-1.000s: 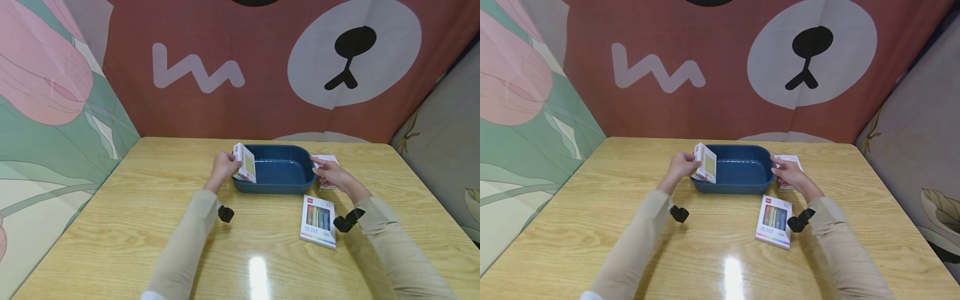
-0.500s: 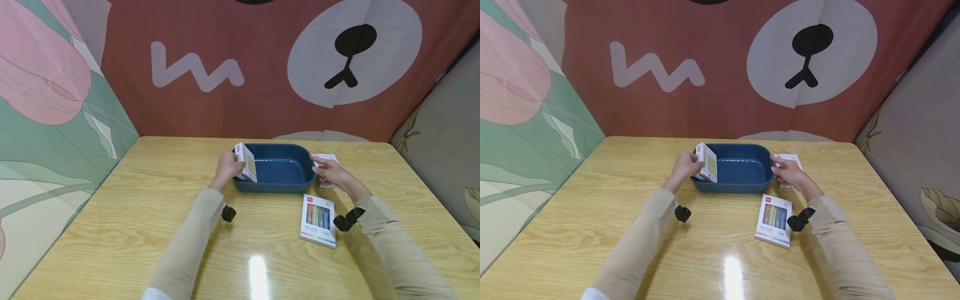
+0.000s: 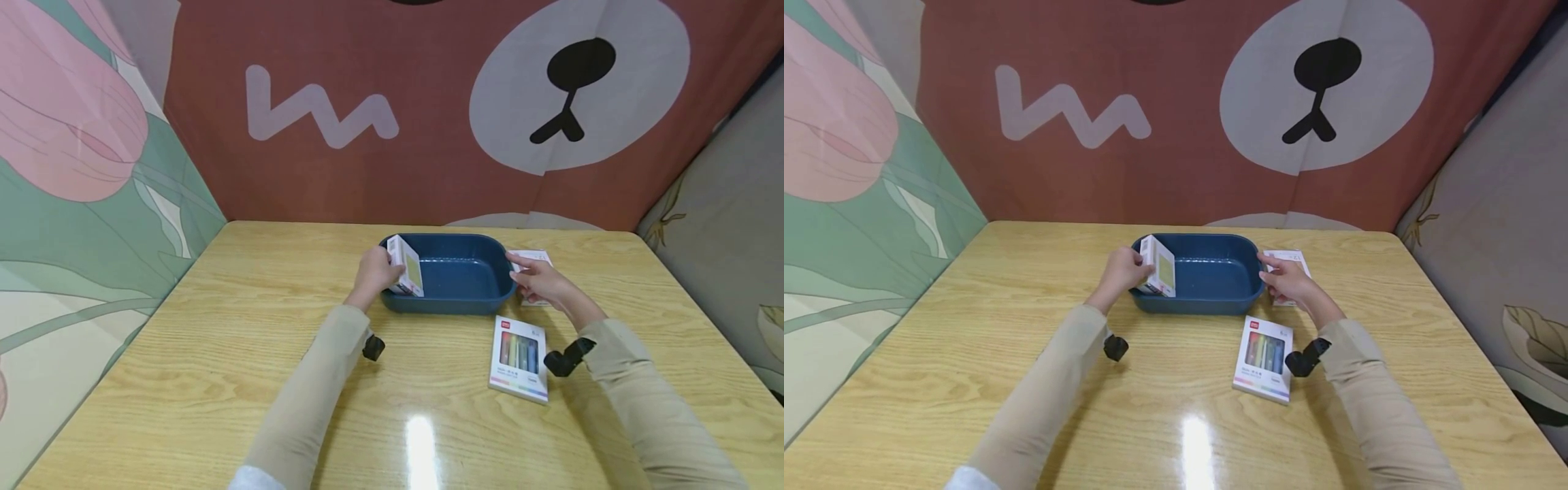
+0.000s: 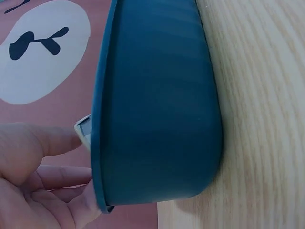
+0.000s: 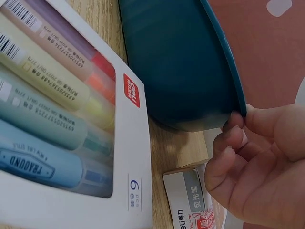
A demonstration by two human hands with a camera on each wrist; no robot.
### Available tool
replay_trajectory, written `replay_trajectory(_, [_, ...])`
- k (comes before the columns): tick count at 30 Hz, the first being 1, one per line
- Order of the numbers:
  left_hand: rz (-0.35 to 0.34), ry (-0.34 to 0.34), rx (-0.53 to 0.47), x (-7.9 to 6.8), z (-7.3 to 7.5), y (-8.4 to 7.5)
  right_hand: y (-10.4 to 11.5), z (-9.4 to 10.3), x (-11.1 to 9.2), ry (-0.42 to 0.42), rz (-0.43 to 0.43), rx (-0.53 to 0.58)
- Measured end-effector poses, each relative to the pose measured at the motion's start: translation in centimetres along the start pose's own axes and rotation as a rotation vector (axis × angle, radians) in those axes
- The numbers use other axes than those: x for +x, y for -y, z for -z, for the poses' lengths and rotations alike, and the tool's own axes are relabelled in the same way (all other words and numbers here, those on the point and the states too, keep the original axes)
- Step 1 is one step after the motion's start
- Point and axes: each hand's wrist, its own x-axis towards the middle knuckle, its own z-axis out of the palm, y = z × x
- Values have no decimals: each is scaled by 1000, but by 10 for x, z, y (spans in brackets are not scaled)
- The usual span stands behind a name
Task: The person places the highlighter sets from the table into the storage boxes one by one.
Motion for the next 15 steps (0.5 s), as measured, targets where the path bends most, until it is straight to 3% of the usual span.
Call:
replay_trajectory(6, [-15,44,18,0,1,-2,1,-1,0,-3,-6,-3])
replay_trajectory(15, [-78,-21,59,-2,-3,-1,2,-1,-1,1,-1,4])
